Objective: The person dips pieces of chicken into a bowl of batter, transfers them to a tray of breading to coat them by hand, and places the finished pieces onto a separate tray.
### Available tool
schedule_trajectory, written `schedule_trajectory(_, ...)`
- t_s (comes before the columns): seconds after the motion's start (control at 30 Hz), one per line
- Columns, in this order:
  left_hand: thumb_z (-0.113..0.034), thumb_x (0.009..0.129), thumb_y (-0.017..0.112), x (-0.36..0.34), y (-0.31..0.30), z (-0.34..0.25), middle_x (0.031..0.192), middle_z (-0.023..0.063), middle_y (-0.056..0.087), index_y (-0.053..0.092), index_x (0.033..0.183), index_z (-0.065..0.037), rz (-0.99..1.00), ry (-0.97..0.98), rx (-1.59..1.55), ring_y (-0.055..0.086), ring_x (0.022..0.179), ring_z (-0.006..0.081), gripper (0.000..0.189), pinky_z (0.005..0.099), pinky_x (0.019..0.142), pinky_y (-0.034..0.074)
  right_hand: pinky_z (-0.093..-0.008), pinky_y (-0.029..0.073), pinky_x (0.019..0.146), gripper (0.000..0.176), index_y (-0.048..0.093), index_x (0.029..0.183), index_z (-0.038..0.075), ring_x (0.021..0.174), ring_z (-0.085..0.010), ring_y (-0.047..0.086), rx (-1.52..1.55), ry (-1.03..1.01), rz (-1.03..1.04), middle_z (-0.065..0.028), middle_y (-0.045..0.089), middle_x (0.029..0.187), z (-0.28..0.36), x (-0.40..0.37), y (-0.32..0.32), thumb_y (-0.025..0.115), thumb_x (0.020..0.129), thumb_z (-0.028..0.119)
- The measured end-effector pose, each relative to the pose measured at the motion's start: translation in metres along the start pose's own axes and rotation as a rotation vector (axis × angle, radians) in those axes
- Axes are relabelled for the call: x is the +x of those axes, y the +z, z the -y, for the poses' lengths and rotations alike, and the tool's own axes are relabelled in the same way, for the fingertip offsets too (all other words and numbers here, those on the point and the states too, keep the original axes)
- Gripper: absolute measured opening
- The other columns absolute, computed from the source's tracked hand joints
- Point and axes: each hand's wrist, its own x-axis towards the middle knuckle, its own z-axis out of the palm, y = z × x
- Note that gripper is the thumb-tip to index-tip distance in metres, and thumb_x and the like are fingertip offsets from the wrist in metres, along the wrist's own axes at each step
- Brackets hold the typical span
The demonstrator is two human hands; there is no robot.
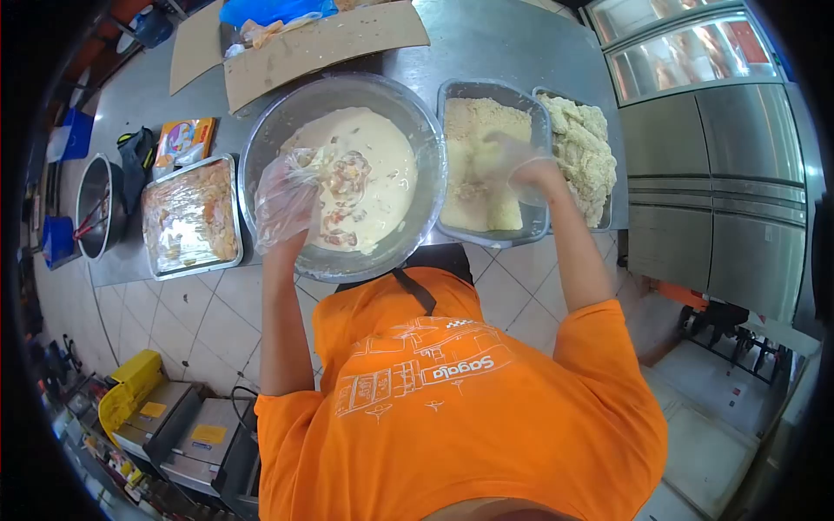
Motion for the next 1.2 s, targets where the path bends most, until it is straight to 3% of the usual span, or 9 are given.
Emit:
schedule_trajectory(0.13, -0.019, 0.089, 0.07, -0.001, 0.0, 0.004, 0.112, 0.0148, 0.067, 0.064, 0.119, -0.003, 0.014, 0.036, 0.057, 0.064, 0.104, 0.0319, 0.034, 0.0385, 0.091, 0.049, -0.0402, 0.042, 0.109, 0.079, 0.049, 0.143, 0.011, 0.129, -0.0343, 0.055, -0.063, 0.016, -0.114, -0.0201, 0.055, 0.141, 0.008, 0.021, -0.009, 0.074, 0.078, 0.049)
schedule_trajectory(0.3, -0.019, 0.088, 0.072, 0.003, 0.0, 0.004, 0.112, 0.0152, 0.067, 0.063, 0.121, -0.003, 0.106, -0.049, -0.01, 0.063, 0.105, 0.0318, 0.037, 0.0391, 0.092, 0.049, -0.0439, 0.04, 0.112, 0.084, 0.049, 0.145, 0.018, 0.13, -0.0368, 0.054, -0.364, -0.076, -0.349, -0.0246, 0.053, 0.141, 0.019, 0.08, 0.046, 0.08, 0.069, 0.034)
schedule_trajectory(0.43, -0.019, 0.088, 0.073, -0.011, 0.002, 0.024, 0.114, 0.016, 0.066, 0.065, 0.12, -0.003, -0.056, 0.197, 0.29, 0.063, 0.105, 0.032, 0.036, 0.0393, 0.093, 0.048, -0.0446, 0.042, 0.111, 0.084, 0.052, 0.144, 0.02, 0.13, -0.0369, 0.053, -0.322, 0.002, -0.214, -0.0237, 0.054, 0.141, 0.023, 0.106, 0.051, 0.083, 0.067, 0.034)
schedule_trajectory(0.5, -0.023, 0.094, 0.067, -0.009, -0.006, 0.009, 0.136, 0.0177, 0.058, 0.063, 0.131, -0.007, 0.161, -0.162, 0.121, 0.056, 0.124, 0.0312, 0.04, 0.0381, 0.105, 0.042, -0.044, 0.047, 0.106, 0.075, 0.055, 0.14, 0.009, 0.125, -0.0368, 0.058, -0.327, -0.076, -0.265, -0.0241, 0.06, 0.133, 0.012, 0.121, 0.058, 0.08, 0.071, 0.028)
schedule_trajectory(0.67, -0.016, 0.088, 0.073, -0.022, -0.003, 0.032, 0.122, 0.0172, 0.063, 0.064, 0.123, -0.001, -0.015, 0.043, 0.115, 0.061, 0.111, 0.0328, 0.039, 0.039, 0.097, 0.047, -0.0408, 0.049, 0.103, 0.065, 0.056, 0.138, 0.005, 0.117, -0.0376, 0.063, -0.387, -0.172, -0.123, -0.024, 0.066, 0.123, -0.007, 0.149, 0.049, 0.073, 0.077, 0.022)
schedule_trajectory(0.93, -0.018, 0.09, 0.07, -0.007, -0.019, 0.026, 0.121, 0.0163, 0.065, 0.063, 0.126, -0.003, 0.062, -0.169, -0.067, 0.06, 0.113, 0.0324, 0.039, 0.0385, 0.098, 0.047, -0.0398, 0.047, 0.105, 0.055, 0.059, 0.133, 0.009, 0.122, -0.0354, 0.06, -0.18, -0.128, -0.159, -0.0243, 0.062, 0.128, 0.017, 0.037, -0.011, 0.065, 0.081, 0.026)
schedule_trajectory(1.03, -0.018, 0.09, 0.069, -0.012, -0.01, 0.036, 0.121, 0.0163, 0.065, 0.063, 0.125, -0.003, -0.017, -0.147, 0.038, 0.061, 0.112, 0.0319, 0.038, 0.039, 0.097, 0.047, -0.0403, 0.045, 0.107, 0.063, 0.052, 0.14, 0.005, 0.122, -0.0378, 0.058, -0.194, -0.008, 0.091, -0.0275, 0.059, 0.131, 0.021, 0.007, 0.0, 0.067, 0.083, 0.027)
schedule_trajectory(1.07, -0.018, 0.091, 0.069, -0.022, -0.004, 0.059, 0.121, 0.0166, 0.065, 0.063, 0.125, -0.003, -0.034, 0.067, 0.249, 0.061, 0.112, 0.032, 0.037, 0.0392, 0.096, 0.047, -0.04, 0.044, 0.107, 0.064, 0.051, 0.14, 0.007, 0.123, -0.0385, 0.057, -0.192, -0.082, 0.065, -0.0272, 0.059, 0.131, 0.008, 0.006, 0.015, 0.068, 0.084, 0.029)
schedule_trajectory(1.2, -0.018, 0.092, 0.068, -0.013, -0.012, 0.039, 0.12, 0.0163, 0.065, 0.062, 0.125, -0.002, -0.005, -0.118, 0.039, 0.061, 0.112, 0.0312, 0.037, 0.039, 0.096, 0.047, -0.0404, 0.044, 0.106, 0.063, 0.049, 0.142, 0.008, 0.125, -0.0399, 0.055, -0.097, -0.291, -0.046, -0.026, 0.059, 0.131, -0.004, -0.023, 0.023, 0.067, 0.086, 0.031)
